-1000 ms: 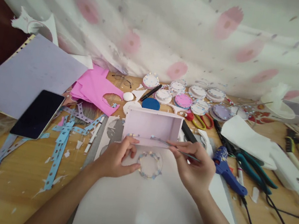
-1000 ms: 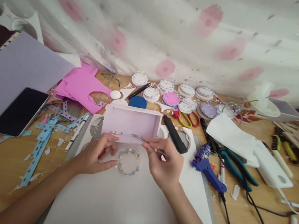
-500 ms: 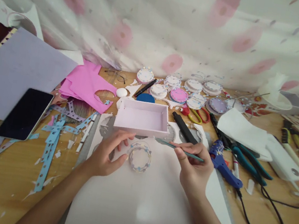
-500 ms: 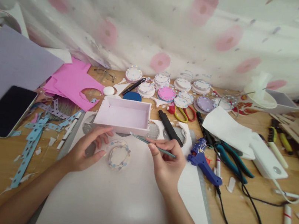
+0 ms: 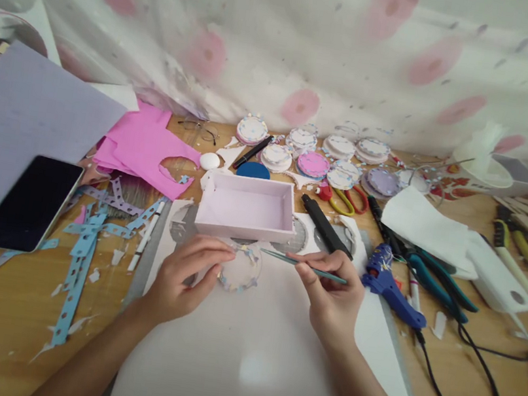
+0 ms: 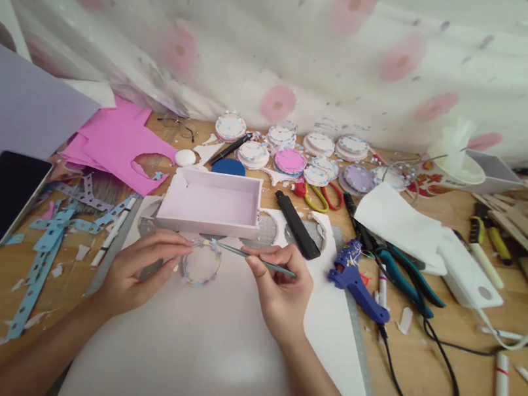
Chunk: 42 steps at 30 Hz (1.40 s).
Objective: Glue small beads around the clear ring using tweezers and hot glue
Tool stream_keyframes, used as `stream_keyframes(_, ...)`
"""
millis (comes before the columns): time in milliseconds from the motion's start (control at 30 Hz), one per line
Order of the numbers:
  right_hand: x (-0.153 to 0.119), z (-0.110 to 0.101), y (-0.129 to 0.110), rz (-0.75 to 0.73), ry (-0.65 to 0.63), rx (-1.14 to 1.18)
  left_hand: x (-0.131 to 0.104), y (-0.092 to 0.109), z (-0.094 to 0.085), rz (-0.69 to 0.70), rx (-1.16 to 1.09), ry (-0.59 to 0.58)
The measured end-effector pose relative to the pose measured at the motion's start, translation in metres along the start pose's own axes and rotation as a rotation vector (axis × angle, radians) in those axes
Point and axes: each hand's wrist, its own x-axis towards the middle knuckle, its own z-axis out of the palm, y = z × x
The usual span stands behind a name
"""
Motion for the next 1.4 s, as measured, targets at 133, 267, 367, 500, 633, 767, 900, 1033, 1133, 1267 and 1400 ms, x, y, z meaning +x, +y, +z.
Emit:
stream_keyframes(133, -0.001, 0.000, 0.000, 0.021, -0.002, 0.012, 0.001, 0.000, -0.004, -0.021, -0.021, -0.038)
stream_keyframes(267, -0.001, 0.000, -0.001, 0.028, -0.021, 0.026, 0.001, 0.000, -0.006, -0.036, -0.016, -0.086)
stream_keyframes(367, -0.001, 0.000, 0.000, 0.063, -0.054, 0.049, 0.001, 0.002, -0.005, -0.040, 0.053, -0.040)
stream_keyframes(500, -0.001, 0.002, 0.005, 0.192, -0.142, 0.119, 0.000, 0.006, -0.002, -0.051, 0.092, 0.086)
stream_keyframes(633, -0.005, 0.006, 0.008, 0.323, -0.188, 0.186, 0.001, 0.010, -0.001, -0.028, 0.100, 0.089)
stream_keyframes(767, -0.008, 0.008, 0.011, 0.385, -0.210, 0.220, 0.004, 0.012, -0.001, 0.037, 0.093, 0.074)
stream_keyframes(900, -0.009, 0.009, 0.011, 0.400, -0.216, 0.245, 0.005, 0.012, 0.000, 0.028, 0.070, 0.088)
stream_keyframes(1033, -0.008, 0.009, 0.010, 0.395, -0.219, 0.266, 0.004, 0.011, 0.001, -0.006, 0.001, 0.095)
stream_keyframes(1133, -0.008, 0.009, 0.009, 0.370, -0.221, 0.279, 0.003, 0.010, 0.002, -0.037, -0.062, 0.098)
stream_keyframes(1267, -0.009, 0.009, 0.009, 0.336, -0.223, 0.298, 0.001, 0.009, 0.003, -0.072, -0.122, 0.092)
stream_keyframes(1400, -0.010, 0.009, 0.009, 0.316, -0.231, 0.262, 0.000, 0.008, 0.004, -0.085, -0.157, 0.093)
